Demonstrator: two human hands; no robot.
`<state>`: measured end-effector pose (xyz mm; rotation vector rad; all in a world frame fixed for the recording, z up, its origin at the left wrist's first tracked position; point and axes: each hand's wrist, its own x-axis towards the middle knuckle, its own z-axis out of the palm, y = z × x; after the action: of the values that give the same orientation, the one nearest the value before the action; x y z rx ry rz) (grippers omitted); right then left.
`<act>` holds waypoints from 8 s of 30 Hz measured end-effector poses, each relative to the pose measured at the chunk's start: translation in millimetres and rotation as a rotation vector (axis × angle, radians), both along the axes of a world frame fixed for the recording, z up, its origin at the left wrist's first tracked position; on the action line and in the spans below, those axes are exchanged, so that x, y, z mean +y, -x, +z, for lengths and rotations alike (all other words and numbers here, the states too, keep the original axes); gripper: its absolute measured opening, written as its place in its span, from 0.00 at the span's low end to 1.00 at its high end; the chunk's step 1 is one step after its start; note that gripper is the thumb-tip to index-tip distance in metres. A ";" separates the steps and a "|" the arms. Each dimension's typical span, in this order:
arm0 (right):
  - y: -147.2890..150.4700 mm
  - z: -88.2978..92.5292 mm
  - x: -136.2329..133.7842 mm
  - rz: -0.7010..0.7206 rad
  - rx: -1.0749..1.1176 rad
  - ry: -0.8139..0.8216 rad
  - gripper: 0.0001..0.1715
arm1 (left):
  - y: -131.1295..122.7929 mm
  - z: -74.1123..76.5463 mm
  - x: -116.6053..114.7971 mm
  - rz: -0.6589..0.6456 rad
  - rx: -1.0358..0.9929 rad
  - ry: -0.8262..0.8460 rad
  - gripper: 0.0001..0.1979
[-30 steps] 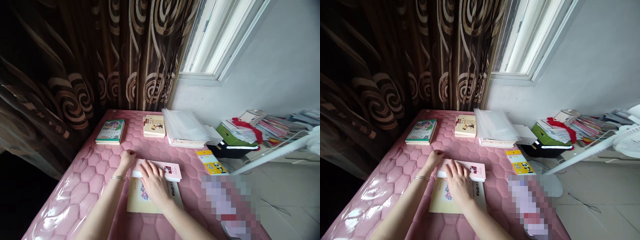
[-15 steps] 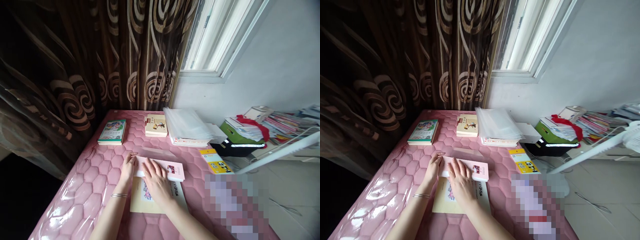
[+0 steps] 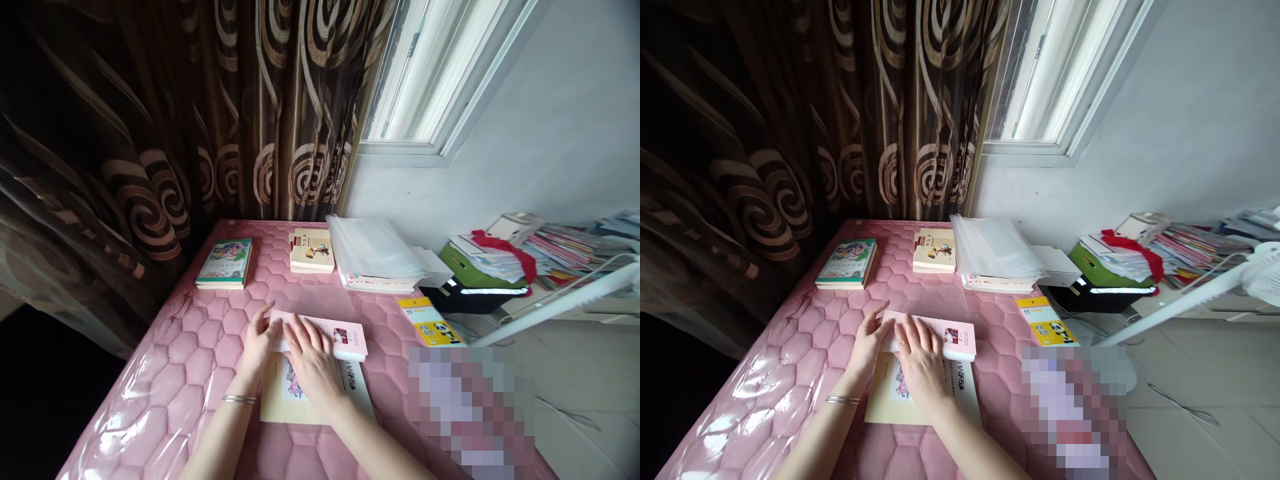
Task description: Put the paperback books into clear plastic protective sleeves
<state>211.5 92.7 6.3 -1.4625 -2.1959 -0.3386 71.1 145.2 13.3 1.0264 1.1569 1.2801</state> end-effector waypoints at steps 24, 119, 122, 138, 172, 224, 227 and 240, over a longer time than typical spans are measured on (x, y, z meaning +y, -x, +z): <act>-103.7 17.4 15.4 -0.495 0.889 0.130 0.31 | -5.1 -10.4 -3.4 0.145 0.100 -0.078 0.30; -103.9 -16.9 36.6 -0.343 1.313 0.391 0.31 | -13.3 -14.9 -8.7 0.230 0.219 -0.166 0.17; -102.2 -18.3 35.3 -0.388 1.277 0.394 0.31 | -13.2 -15.2 -7.6 0.232 0.209 -0.141 0.17; -101.2 -19.1 24.0 -0.274 1.415 0.383 0.26 | -6.7 -9.9 -12.6 0.147 0.129 -0.049 0.19; -101.9 -14.9 20.9 -0.234 1.419 0.383 0.25 | -5.4 -7.0 -14.9 0.089 0.173 -0.070 0.22; -100.8 -23.2 27.2 -0.325 1.196 0.305 0.28 | -8.9 -7.0 -11.9 0.144 0.233 -0.039 0.21; -103.1 -23.3 27.1 -0.272 1.245 0.329 0.28 | -7.4 -7.4 -11.4 0.113 0.226 -0.055 0.20; -112.5 -31.4 28.1 -0.105 1.350 0.408 0.27 | -5.6 -8.8 -13.6 0.064 0.189 -0.106 0.20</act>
<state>324.0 120.8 -25.0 -1.3276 -1.0762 0.8813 76.7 131.7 4.5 1.2179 1.2843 1.3278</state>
